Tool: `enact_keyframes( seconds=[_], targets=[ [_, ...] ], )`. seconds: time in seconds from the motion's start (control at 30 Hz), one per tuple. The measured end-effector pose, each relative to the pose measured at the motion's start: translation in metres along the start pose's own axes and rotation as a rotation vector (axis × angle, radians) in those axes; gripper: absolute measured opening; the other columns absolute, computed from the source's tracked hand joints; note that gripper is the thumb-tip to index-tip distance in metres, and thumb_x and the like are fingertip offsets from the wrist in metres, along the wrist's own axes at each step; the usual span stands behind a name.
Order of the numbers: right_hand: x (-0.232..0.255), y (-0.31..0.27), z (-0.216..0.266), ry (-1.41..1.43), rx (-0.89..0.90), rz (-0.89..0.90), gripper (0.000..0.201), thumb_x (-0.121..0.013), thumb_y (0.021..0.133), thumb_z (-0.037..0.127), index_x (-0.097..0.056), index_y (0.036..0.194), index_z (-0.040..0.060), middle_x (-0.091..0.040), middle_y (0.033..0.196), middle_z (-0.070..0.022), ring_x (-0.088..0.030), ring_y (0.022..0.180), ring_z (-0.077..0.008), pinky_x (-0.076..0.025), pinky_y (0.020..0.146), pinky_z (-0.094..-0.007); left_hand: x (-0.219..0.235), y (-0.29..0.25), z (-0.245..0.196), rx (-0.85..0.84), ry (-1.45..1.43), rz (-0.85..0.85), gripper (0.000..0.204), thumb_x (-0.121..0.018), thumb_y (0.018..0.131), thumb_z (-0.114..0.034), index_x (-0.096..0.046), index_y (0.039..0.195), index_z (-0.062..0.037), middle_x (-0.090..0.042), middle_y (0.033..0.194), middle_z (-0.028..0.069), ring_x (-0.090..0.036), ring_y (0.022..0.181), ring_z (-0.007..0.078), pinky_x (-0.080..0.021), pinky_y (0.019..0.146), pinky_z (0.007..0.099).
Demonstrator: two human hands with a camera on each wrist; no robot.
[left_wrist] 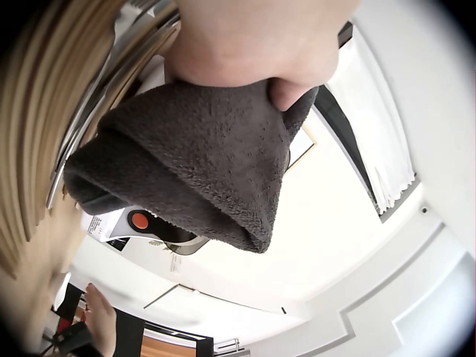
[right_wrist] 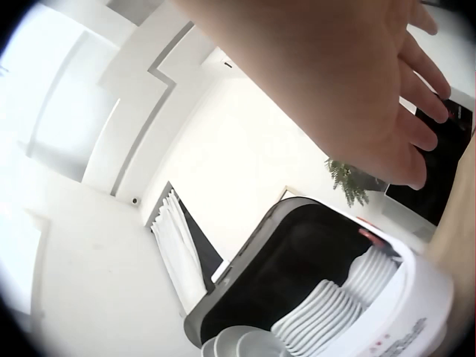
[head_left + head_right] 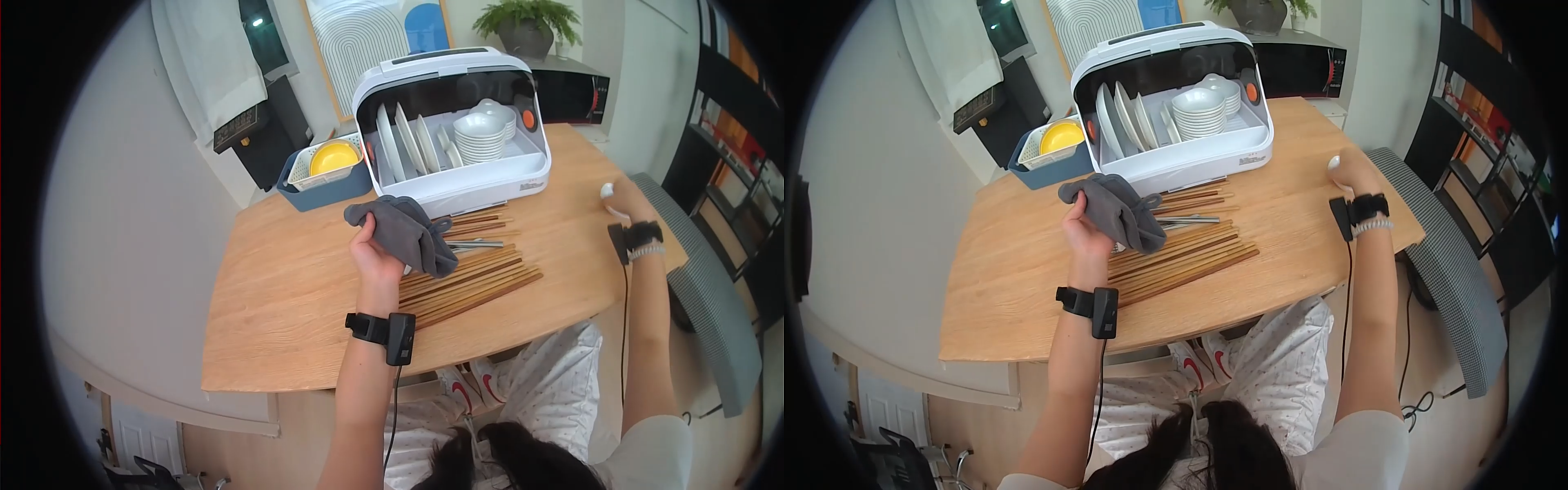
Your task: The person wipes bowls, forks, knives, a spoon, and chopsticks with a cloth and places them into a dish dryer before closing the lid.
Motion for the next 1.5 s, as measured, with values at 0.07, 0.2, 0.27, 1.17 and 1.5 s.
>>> enact_keyframes(
  seconds=[0.07, 0.2, 0.27, 1.17, 1.5],
  targets=[
    [-0.014, -0.02, -0.029, -0.17, -0.078, 0.036, 0.027, -0.06, 0.068, 0.012, -0.062, 0.09, -0.0025, -0.061, 0.094, -0.0224, -0.059, 0.09, -0.0345, -0.048, 0.076, -0.0373, -0.004, -0.001, -0.001, -0.003, -0.016, 0.034, 0.031, -0.043, 0.089, -0.025, -0.05, 0.111, -0.0045, -0.055, 0.113, 0.0103, -0.05, 0.106, 0.0285, -0.037, 0.093, 0.0442],
    [-0.009, -0.036, -0.033, -0.26, -0.129, -0.096, 0.025, -0.061, 0.071, 0.013, -0.062, 0.093, 0.0002, -0.063, 0.091, -0.0183, -0.061, 0.087, -0.0327, -0.049, 0.073, -0.0387, -0.004, -0.004, 0.002, 0.015, -0.044, 0.025, 0.031, -0.042, 0.089, -0.024, -0.05, 0.111, -0.0047, -0.054, 0.113, 0.0104, -0.05, 0.106, 0.0285, -0.037, 0.093, 0.0441],
    [0.003, -0.039, -0.017, -0.288, -0.134, -0.123, 0.024, -0.061, 0.072, 0.013, -0.062, 0.093, 0.001, -0.064, 0.089, -0.0171, -0.061, 0.085, -0.0321, -0.049, 0.072, -0.0393, -0.004, -0.002, 0.0, 0.011, -0.057, 0.034, 0.031, -0.042, 0.089, -0.024, -0.05, 0.112, -0.0051, -0.054, 0.114, 0.0097, -0.049, 0.107, 0.0283, -0.036, 0.094, 0.0438],
    [-0.073, -0.055, 0.365, 1.03, 0.554, 0.878, 0.017, -0.054, 0.083, 0.013, -0.062, 0.091, 0.0008, -0.055, 0.067, 0.002, -0.046, 0.055, -0.0046, -0.036, 0.049, -0.0184, 0.003, -0.003, -0.006, -0.071, 0.141, -0.044, 0.027, -0.047, 0.087, -0.025, -0.055, 0.103, -0.0049, -0.06, 0.097, 0.0088, -0.057, 0.088, 0.0211, -0.045, 0.081, 0.0331],
    [-0.035, -0.065, 0.37, 0.72, 0.978, 0.604, 0.022, -0.054, 0.085, 0.016, -0.062, 0.095, -0.0011, -0.059, 0.074, -0.0011, -0.051, 0.065, -0.0072, -0.041, 0.058, -0.022, 0.001, -0.002, 0.014, 0.038, 0.345, 0.027, 0.025, -0.05, 0.086, -0.023, -0.055, 0.104, -0.0055, -0.06, 0.1, 0.0071, -0.055, 0.095, 0.0196, -0.043, 0.085, 0.0332]
  ],
)
Point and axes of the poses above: each hand's wrist, its own y-axis towards the middle knuckle, its own x-axis out of the back of the hand, z = x × y, the point moved 10 cm from there along y, towards the middle knuckle
